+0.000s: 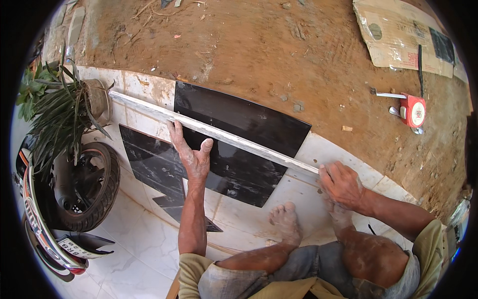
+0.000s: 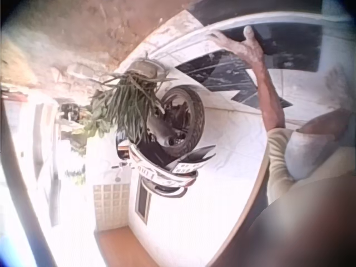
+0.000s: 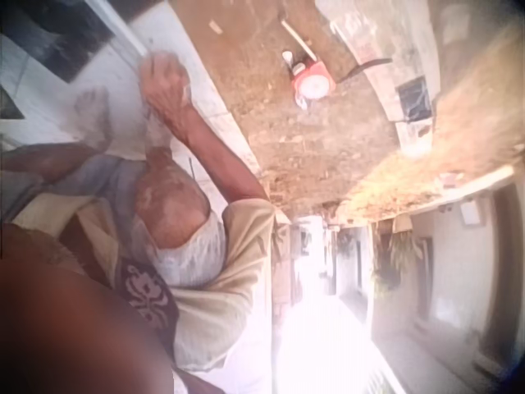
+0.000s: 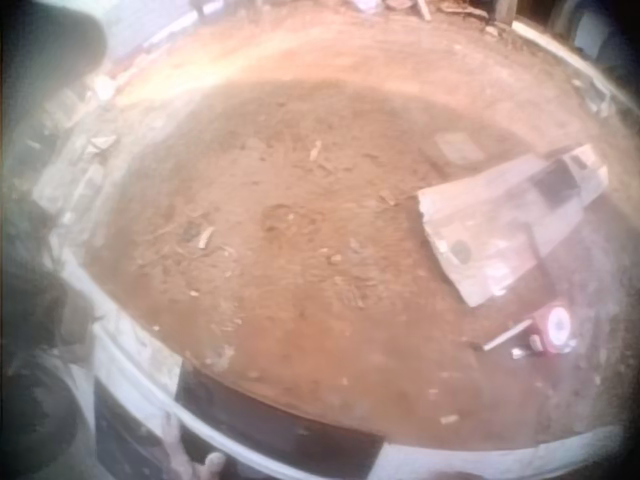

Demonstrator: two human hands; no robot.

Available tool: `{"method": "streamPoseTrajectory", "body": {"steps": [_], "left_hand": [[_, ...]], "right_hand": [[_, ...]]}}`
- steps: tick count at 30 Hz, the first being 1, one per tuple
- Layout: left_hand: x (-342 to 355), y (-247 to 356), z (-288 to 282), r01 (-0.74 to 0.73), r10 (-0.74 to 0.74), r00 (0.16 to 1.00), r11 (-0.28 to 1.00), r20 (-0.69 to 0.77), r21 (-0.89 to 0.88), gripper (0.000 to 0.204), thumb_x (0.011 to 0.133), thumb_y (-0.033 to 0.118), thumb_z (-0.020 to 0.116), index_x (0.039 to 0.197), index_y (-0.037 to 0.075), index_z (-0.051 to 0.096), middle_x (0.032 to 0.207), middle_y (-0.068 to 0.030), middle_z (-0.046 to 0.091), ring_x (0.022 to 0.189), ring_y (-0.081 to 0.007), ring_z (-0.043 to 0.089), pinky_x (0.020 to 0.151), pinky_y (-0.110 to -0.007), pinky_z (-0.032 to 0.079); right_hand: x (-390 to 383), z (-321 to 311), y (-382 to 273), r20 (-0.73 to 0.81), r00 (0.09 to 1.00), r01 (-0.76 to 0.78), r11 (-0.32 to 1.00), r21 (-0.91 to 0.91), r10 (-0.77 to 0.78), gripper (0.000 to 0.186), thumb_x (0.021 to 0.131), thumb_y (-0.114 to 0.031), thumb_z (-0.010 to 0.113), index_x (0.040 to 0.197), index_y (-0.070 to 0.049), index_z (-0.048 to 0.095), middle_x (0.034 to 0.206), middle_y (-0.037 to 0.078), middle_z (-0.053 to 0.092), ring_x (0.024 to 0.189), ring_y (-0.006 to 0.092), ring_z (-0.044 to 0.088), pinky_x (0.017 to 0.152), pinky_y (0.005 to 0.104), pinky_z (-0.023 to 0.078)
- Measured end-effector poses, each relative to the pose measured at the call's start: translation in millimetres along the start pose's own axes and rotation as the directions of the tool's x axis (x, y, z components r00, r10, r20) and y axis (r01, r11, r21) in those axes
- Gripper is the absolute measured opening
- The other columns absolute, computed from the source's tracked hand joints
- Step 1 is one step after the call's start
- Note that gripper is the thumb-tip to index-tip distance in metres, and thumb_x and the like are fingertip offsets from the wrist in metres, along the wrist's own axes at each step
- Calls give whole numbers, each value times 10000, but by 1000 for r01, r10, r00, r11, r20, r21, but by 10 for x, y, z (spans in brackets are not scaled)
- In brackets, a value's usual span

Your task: The person measures and marks black floor tiles using a tape measure and a straightedge before picking up the tiles and carrying them into a room under renovation.

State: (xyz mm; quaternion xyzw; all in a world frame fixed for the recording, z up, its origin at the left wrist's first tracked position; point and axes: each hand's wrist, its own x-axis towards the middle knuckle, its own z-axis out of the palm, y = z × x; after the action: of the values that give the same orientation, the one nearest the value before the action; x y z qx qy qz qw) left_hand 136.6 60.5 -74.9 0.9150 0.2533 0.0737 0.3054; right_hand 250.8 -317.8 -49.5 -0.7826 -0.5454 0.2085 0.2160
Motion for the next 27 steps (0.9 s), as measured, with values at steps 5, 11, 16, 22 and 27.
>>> {"method": "streamPoseTrajectory", "body": {"steps": [5, 11, 16, 22, 27], "left_hand": [[22, 44, -6, 2, -3, 1000, 999, 14, 49, 993, 815, 539, 716, 1501, -5, 248, 1558, -300, 134, 1453, -426, 151, 1166, -520, 159], [36, 91, 11, 33, -39, 998, 989, 40, 145, 928, 842, 486, 715, 1510, 32, 259, 1564, -294, 130, 1458, -416, 140, 1166, -531, 132], [35, 107, 22, 1, -8, 999, 987, 42, 158, 885, 863, 446, 715, 1512, 45, 267, 1572, -273, 132, 1464, -389, 145, 1173, -497, 147], [-3, 22, 30, 11, -13, 1000, 987, 12, 159, 995, 772, 508, 771, 1489, 13, 291, 1534, -349, 169, 1440, -460, 175, 1157, -582, 101], [84, 102, -14, 18, -21, 1000, 990, 19, 137, 991, 777, 547, 745, 1481, 5, 307, 1531, -339, 209, 1456, -437, 169, 1157, -596, 60]], "right_hand": [[-15, -8, 8, -13, 1000, 18, 1000, -20, -18, 415, 715, -148, 624, 1064, 71, 575, 853, 111, 516, 764, 208, 548, 540, 299, 473], [35, -91, 38, 42, 999, -25, 999, -34, 26, 470, 743, -143, 608, 1138, 108, 562, 889, 129, 542, 786, 215, 558, 566, 303, 491], [14, -95, 47, 69, 997, -27, 999, -36, 29, 479, 769, -155, 609, 1159, 116, 555, 916, 136, 560, 806, 221, 567, 597, 301, 506], [67, -92, 51, 114, 993, -13, 1000, -21, 16, 461, 780, -125, 605, 1154, 138, 548, 915, 158, 561, 800, 241, 571, 591, 325, 505], [84, -70, 32, 51, 999, 7, 1000, 16, -8, 490, 758, -113, 625, 1161, 153, 539, 905, 169, 554, 789, 261, 570, 585, 337, 504]]}}
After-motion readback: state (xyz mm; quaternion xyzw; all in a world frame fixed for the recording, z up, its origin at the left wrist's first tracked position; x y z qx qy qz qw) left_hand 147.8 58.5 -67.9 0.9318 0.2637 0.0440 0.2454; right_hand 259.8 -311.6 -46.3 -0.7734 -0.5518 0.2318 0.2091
